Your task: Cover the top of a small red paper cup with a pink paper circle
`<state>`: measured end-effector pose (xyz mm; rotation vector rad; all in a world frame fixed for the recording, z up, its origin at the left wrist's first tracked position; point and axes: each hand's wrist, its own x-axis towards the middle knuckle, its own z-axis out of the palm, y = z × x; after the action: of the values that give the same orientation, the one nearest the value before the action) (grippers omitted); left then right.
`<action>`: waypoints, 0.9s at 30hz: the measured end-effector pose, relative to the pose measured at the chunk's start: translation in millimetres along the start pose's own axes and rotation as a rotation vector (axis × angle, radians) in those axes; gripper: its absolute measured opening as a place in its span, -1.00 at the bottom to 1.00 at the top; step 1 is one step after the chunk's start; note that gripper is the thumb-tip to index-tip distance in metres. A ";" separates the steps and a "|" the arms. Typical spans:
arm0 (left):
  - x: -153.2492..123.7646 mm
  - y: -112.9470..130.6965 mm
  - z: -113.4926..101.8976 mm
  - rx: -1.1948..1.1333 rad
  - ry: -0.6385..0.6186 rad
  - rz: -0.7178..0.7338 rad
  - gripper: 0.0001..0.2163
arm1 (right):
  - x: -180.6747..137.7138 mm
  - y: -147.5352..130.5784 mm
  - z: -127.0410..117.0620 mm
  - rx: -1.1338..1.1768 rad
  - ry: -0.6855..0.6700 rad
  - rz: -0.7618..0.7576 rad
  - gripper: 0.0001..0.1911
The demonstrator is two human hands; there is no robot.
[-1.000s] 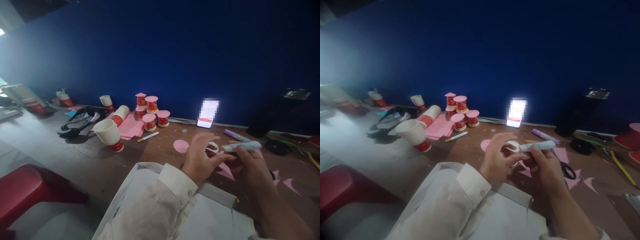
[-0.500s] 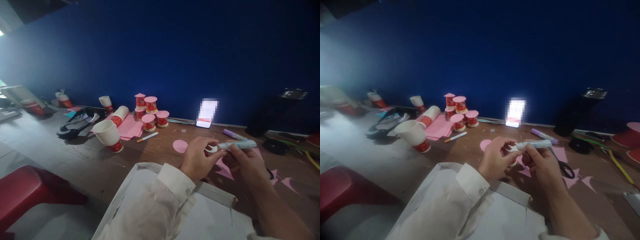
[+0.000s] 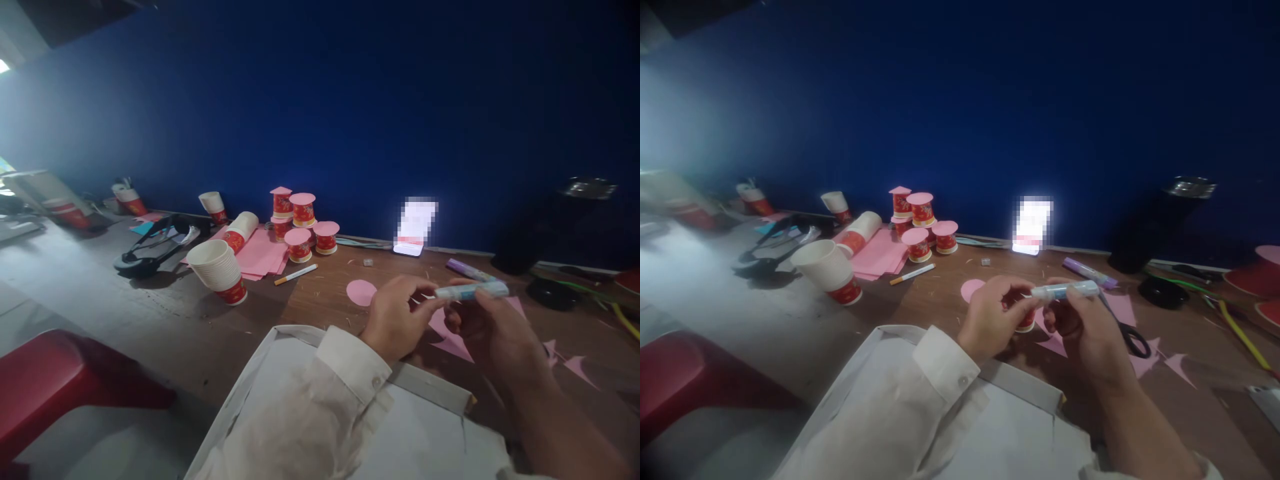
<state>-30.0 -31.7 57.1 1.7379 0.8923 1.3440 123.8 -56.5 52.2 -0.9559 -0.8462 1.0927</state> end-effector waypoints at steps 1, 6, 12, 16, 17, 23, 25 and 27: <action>0.1 -0.5 0.0 -0.006 0.003 -0.002 -0.87 | 0.0 0.3 -0.3 -0.003 0.007 -0.001 -0.74; 1.1 -1.4 0.8 -0.083 0.010 -0.036 -0.90 | 0.0 0.2 -5.4 0.005 0.007 0.005 -0.72; 2.3 2.0 0.8 -0.232 0.016 -0.139 -0.82 | 2.5 1.7 -10.8 0.022 0.003 0.039 -0.65; 1.8 3.1 1.2 -0.227 -0.005 -0.128 -0.78 | 5.3 4.8 -12.5 0.002 0.042 0.020 -0.67; 1.6 3.4 1.4 -0.223 -0.017 -0.123 -0.78 | 5.8 5.1 -13.0 0.002 0.051 0.015 -0.67; 0.3 5.4 1.8 -0.172 -0.042 -0.094 -0.80 | 7.5 4.3 -13.1 0.012 0.063 0.017 -0.62; 0.2 4.0 1.8 -0.167 -0.041 -0.082 -0.81 | 7.0 4.9 -11.5 -0.023 0.065 0.005 -0.64; 0.4 1.9 1.4 -0.160 -0.031 -0.077 -0.80 | 5.9 5.8 -10.4 -0.065 0.053 0.003 -0.67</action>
<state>-28.5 -32.5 58.7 1.5822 0.8034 1.2984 132.9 -51.9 43.6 -1.0362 -0.8414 1.0430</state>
